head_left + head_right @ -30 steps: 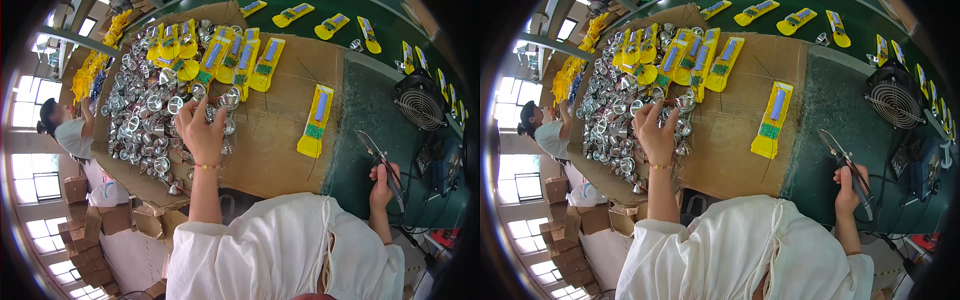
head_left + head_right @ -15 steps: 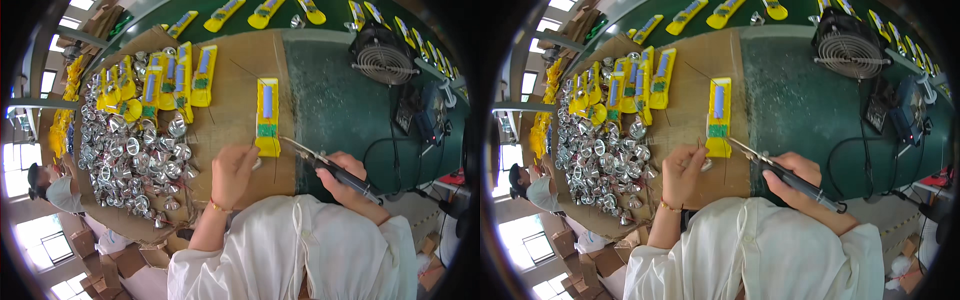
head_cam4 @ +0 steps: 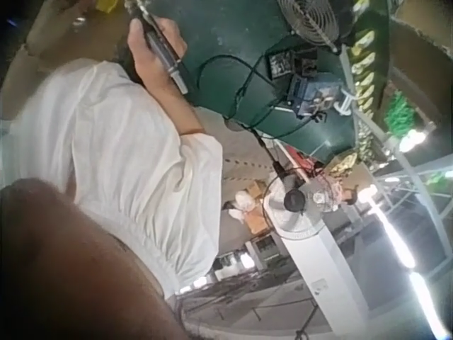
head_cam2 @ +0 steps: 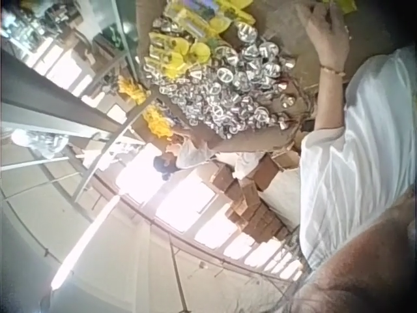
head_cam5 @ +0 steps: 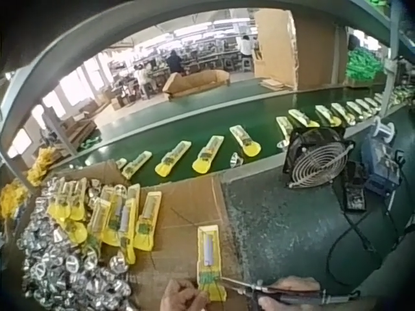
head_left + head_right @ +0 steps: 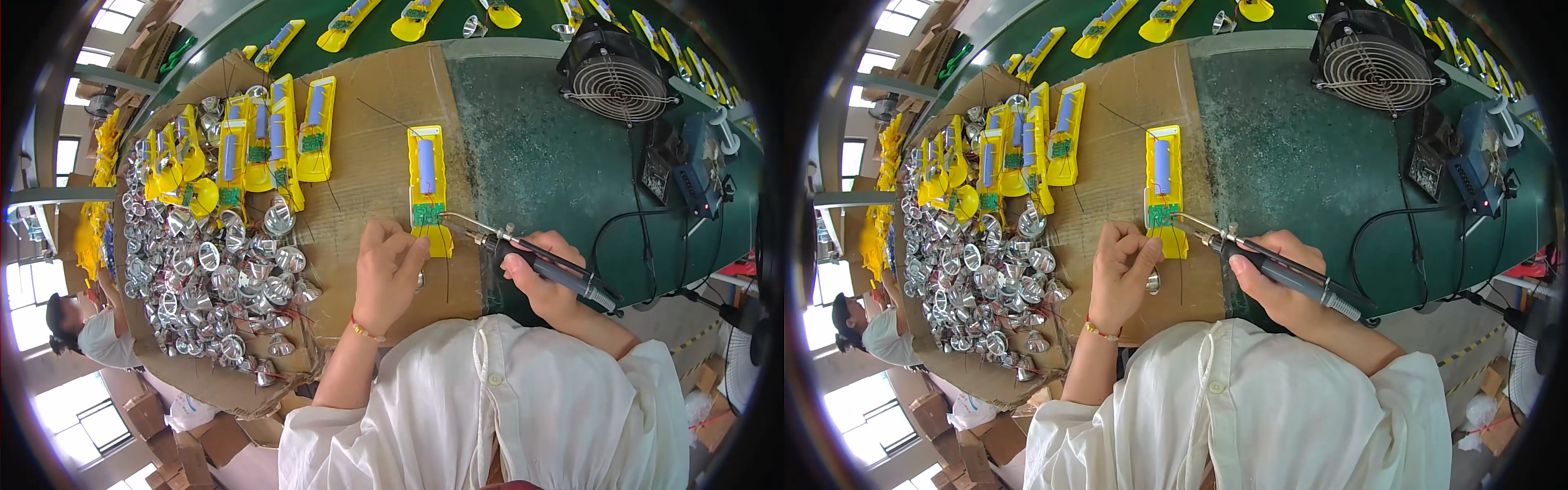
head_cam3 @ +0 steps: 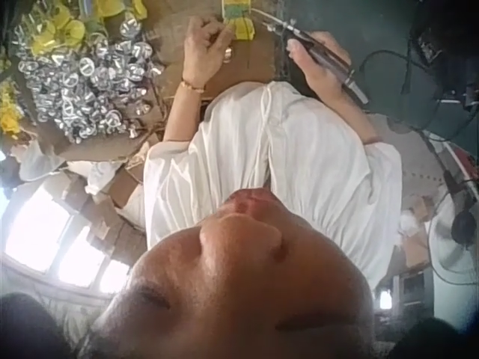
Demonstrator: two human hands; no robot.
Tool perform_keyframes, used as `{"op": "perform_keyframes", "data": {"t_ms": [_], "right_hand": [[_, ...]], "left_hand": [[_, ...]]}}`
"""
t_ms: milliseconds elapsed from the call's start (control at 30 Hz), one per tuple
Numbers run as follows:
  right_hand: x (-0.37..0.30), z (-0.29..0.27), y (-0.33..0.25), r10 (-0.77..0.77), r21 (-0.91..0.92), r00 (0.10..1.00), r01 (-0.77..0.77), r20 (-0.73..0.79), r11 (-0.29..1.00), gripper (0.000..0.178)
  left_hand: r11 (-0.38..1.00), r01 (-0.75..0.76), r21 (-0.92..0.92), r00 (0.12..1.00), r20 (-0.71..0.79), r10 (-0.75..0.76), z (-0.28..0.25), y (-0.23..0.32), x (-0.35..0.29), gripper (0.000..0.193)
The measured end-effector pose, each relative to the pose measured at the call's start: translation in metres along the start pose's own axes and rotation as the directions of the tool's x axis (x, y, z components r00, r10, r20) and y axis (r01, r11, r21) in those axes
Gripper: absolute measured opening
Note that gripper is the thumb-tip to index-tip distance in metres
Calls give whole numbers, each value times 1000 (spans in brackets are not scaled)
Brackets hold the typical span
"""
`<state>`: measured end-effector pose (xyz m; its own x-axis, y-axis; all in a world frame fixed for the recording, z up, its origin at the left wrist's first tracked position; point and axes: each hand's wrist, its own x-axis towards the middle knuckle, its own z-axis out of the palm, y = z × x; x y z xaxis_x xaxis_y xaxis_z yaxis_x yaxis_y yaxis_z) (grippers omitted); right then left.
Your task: Soldering wires and components onto small circuit boards for the assembly of hand-held lights.
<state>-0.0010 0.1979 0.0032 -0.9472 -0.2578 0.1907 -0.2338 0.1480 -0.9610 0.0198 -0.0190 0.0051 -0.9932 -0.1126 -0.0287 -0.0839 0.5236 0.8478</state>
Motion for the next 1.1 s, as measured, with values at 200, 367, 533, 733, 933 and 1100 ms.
{"op": "perform_keyframes", "data": {"t_ms": [200, 367, 533, 733, 933, 1100], "right_hand": [[-1, 3, -1, 26, -12, 999, -25, 24, 1000, 16], [2, 4, -4, -6, -35, 1000, 6, 19, 999, 14], [-3, -3, -1, 21, 32, 1000, -21, -11, 999, 15], [-3, -4, -2, 43, -26, 999, -43, 1, 999, 17], [-2, -1, 4, 55, -6, 998, -55, 22, 998, 17], [2, 5, 2, 61, 42, 997, -63, 36, 997, 18]], "left_hand": [[999, -2, 47, 1000, 12, 2, 1, -5, 2, 16], [998, 6, 57, 1000, 27, -7, -1, -4, 3, 14], [999, 8, 51, 1000, 19, -9, 1, -5, 4, 15], [998, 14, 57, 1000, 8, -15, 1, -4, 5, 16], [998, 56, 39, 998, 13, -57, 1, -1, 5, 15], [997, 13, 82, 999, 32, -16, -3, -1, 6, 16]]}}
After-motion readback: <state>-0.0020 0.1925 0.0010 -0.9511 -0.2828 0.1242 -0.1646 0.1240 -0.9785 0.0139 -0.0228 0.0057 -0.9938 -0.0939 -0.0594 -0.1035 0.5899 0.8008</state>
